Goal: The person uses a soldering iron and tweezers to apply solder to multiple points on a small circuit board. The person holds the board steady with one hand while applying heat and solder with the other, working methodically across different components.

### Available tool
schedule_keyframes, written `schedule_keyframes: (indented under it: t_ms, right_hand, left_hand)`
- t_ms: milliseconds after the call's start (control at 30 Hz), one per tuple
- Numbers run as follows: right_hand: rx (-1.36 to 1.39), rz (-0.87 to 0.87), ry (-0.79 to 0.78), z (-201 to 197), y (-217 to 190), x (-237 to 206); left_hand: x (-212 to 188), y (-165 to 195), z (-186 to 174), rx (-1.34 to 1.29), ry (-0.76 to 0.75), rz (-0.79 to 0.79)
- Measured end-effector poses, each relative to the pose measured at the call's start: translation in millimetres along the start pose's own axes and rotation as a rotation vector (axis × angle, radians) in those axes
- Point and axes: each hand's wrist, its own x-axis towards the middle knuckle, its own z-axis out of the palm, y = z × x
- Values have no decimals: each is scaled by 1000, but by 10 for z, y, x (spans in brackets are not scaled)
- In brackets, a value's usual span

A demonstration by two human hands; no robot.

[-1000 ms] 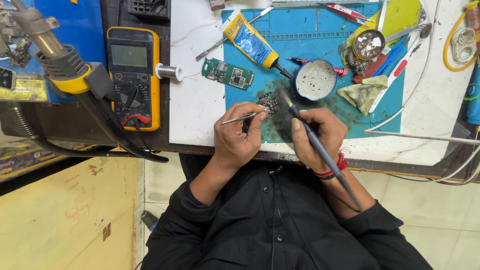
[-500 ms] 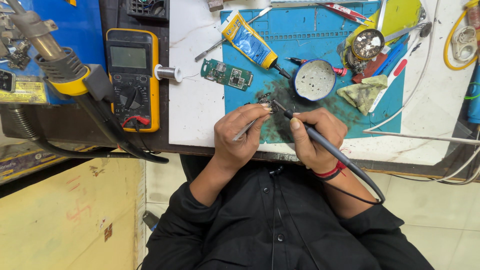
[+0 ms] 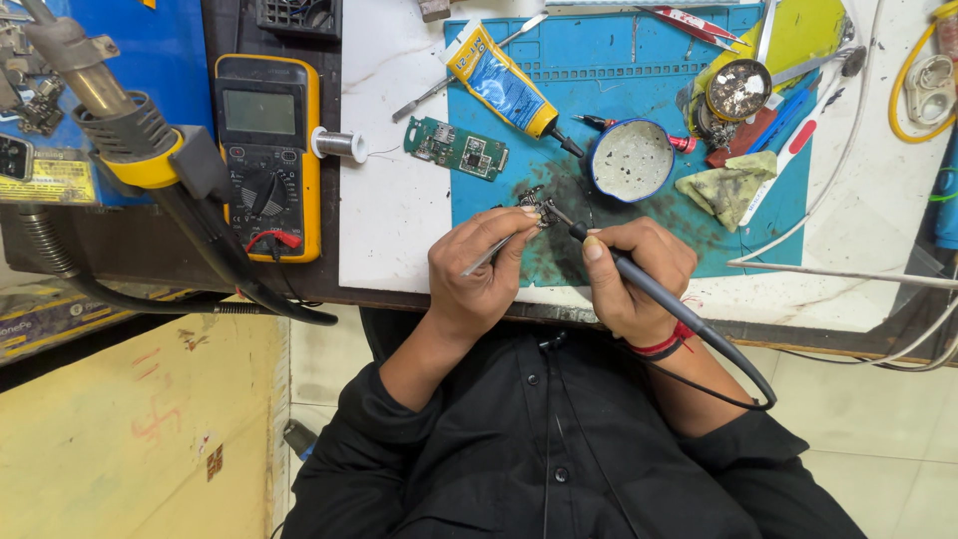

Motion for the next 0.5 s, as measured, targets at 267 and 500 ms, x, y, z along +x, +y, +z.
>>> schedule_keyframes:
  t_ms: [267, 500]
  right_hand:
    - [-4, -6, 7, 13, 3, 3]
    - [1, -8, 7, 14, 0, 1]
  left_hand:
    - [-7, -1, -2, -1, 15, -5]
    - [-14, -15, 1, 10, 26, -2]
